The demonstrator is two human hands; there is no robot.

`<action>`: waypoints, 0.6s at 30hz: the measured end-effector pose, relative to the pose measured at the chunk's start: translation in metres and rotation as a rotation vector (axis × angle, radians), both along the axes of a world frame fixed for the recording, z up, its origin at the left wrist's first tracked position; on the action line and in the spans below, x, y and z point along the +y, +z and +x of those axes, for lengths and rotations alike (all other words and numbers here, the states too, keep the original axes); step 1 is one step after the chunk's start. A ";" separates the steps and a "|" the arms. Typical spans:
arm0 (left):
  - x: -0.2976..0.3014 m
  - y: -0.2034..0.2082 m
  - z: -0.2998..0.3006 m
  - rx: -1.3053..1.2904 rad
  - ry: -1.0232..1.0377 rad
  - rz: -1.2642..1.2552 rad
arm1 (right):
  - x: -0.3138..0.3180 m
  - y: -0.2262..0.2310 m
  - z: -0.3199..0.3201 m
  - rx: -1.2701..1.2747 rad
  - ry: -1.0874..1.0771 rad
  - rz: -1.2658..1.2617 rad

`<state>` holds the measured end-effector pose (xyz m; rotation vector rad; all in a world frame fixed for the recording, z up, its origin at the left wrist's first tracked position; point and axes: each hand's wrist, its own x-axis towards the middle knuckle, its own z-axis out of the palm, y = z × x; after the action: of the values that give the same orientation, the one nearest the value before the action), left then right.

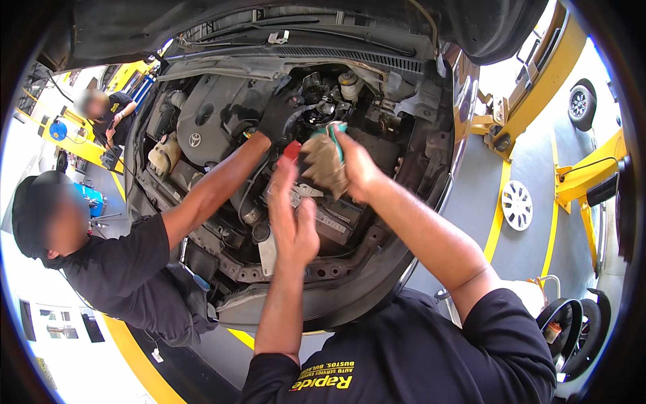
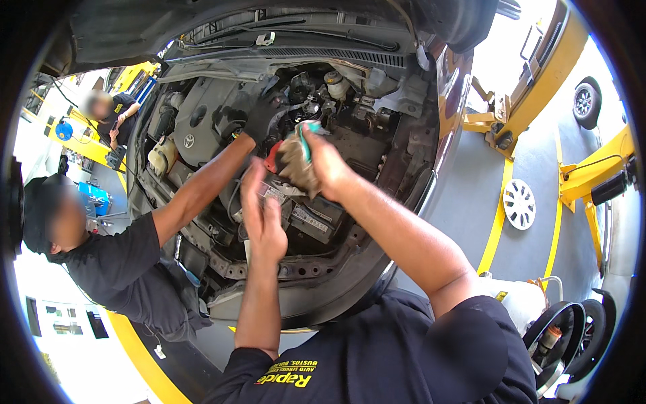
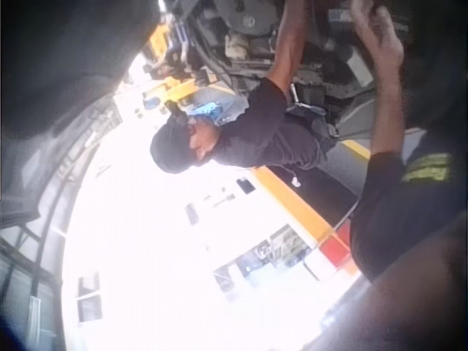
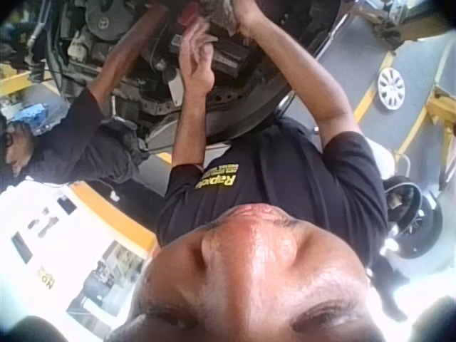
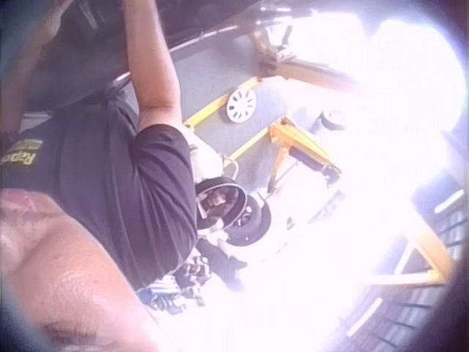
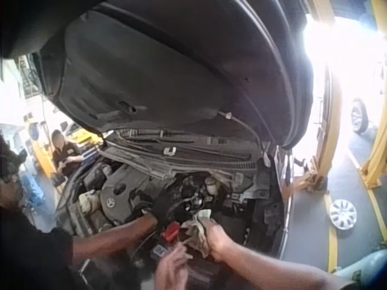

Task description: The person removes a cylindrical engine component, wipes it with a cloth, and reinstalls it into the engine bay. They then use a wrench to tighten a bolt near the battery and continue adjusting parts within the engine compartment.

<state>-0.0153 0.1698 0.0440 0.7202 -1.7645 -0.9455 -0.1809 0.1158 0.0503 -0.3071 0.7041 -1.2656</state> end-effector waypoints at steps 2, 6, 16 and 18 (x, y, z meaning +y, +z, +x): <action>-0.030 -0.012 -0.005 -0.126 0.154 -0.351 | 0.020 -0.004 0.054 0.060 -0.058 -0.070; -0.033 -0.035 0.005 -0.358 0.345 -0.543 | 0.024 0.012 0.048 0.834 0.249 -0.193; -0.044 -0.007 0.023 -0.175 0.335 -0.672 | 0.043 0.020 0.080 0.069 0.313 -0.242; -0.047 -0.016 0.040 -0.131 0.312 -0.528 | 0.042 0.023 0.077 0.334 0.516 -0.302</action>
<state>0.0245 0.1226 0.0284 0.6900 -1.8367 -0.2071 -0.1042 0.1583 0.0736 -0.9045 0.6566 -0.8270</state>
